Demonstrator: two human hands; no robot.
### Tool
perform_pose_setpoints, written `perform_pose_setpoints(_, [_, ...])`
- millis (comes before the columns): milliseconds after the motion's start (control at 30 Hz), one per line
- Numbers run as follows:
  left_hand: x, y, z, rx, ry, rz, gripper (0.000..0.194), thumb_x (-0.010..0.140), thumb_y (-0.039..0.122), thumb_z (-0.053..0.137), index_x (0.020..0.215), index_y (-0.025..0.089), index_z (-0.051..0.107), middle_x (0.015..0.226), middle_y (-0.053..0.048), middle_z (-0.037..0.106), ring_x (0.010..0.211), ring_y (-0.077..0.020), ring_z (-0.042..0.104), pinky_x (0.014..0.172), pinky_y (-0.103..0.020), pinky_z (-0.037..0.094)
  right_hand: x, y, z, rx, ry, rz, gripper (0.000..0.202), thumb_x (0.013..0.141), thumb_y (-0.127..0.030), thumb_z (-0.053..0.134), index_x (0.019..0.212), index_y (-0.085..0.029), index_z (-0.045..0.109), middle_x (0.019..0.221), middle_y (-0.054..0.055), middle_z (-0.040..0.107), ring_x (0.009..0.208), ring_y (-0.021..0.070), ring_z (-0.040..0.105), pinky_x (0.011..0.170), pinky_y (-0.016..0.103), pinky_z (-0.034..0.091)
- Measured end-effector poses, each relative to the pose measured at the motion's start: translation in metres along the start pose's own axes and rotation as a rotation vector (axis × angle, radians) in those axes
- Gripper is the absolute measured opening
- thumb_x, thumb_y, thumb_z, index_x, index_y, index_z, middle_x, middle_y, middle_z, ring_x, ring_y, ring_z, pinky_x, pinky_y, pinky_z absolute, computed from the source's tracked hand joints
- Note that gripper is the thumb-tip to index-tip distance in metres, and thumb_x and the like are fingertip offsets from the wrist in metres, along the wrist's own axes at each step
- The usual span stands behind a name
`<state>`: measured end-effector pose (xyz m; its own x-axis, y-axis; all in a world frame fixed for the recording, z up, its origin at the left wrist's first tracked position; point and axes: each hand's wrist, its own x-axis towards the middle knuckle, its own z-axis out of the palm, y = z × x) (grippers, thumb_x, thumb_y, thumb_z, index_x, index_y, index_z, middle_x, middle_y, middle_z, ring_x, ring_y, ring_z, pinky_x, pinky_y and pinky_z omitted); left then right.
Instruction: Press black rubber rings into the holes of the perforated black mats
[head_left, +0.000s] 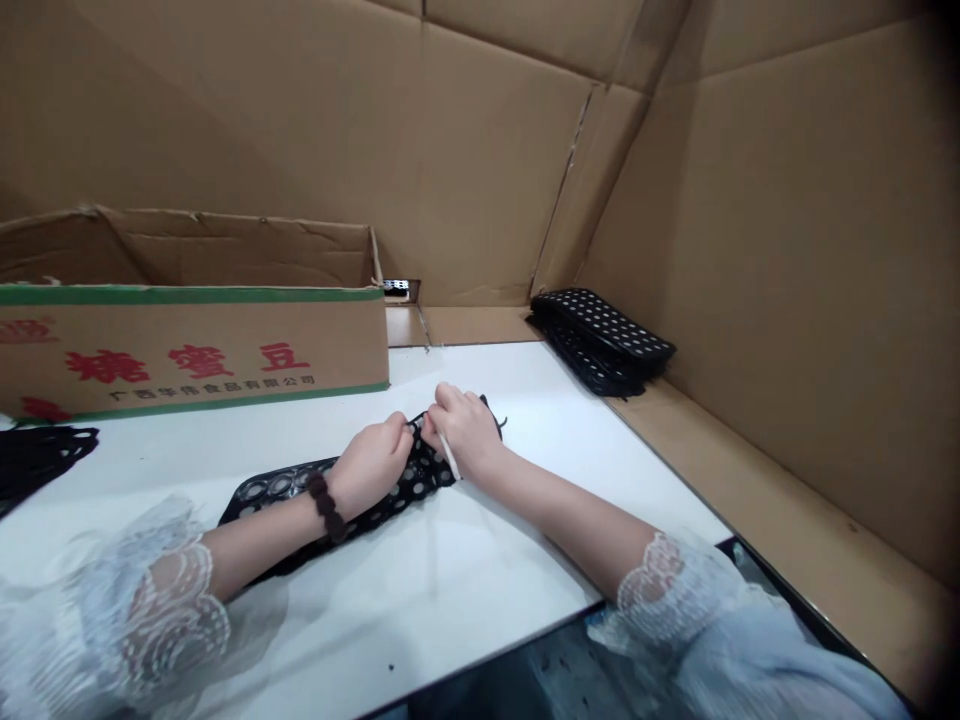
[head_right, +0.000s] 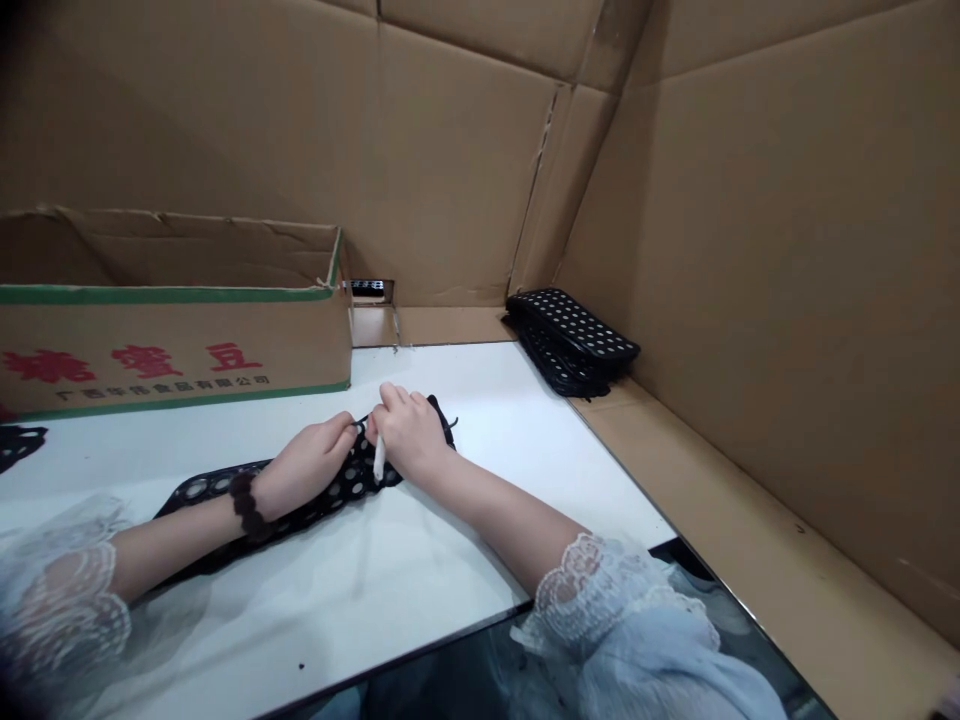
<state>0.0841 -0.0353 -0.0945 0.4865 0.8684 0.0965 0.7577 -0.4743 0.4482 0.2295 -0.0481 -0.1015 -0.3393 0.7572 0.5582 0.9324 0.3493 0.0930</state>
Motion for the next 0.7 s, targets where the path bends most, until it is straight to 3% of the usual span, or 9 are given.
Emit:
perform_pose_setpoints(167, [-0.004,-0.004,-0.007,0.177,0.019,0.072,0.024,0.086,0.03,0.018,0.075,0.02,0.037,0.063,-0.004,0.055,0.062,-0.0213,0.055,0.056,-0.028,0.035,0.001,0.001,-0.003,0.076,0.007,0.047,0.023,0.081,-0.021,0.04,0.063,-0.017,0.055,0.078,0.006,0.049,0.074,0.0155,0.045,0.067,0.028,0.031])
perform_pose_setpoints(433, [0.003,-0.012,-0.015,0.344,0.032,0.211,0.029,0.088,0.035,0.017,0.084,0.018,0.04,0.065,-0.005,0.057,0.06,-0.0217,0.055,0.052,-0.028,0.033,-0.006,0.015,-0.014,0.747,-0.052,0.214,0.032,0.081,-0.022,0.038,0.05,-0.017,0.043,0.079,0.001,0.038,0.072,0.0097,0.045,0.071,0.023,0.038])
perform_pose_setpoints(700, [0.011,-0.025,-0.025,0.039,-0.207,0.336,0.03,0.082,0.046,0.035,0.086,0.018,0.044,0.07,-0.001,0.054,0.062,-0.0166,0.051,0.056,-0.025,0.035,-0.006,0.016,-0.012,0.737,-0.107,0.103,0.029,0.08,-0.022,0.044,0.052,-0.016,0.051,0.093,0.004,0.047,0.077,0.0117,0.045,0.078,0.027,0.036])
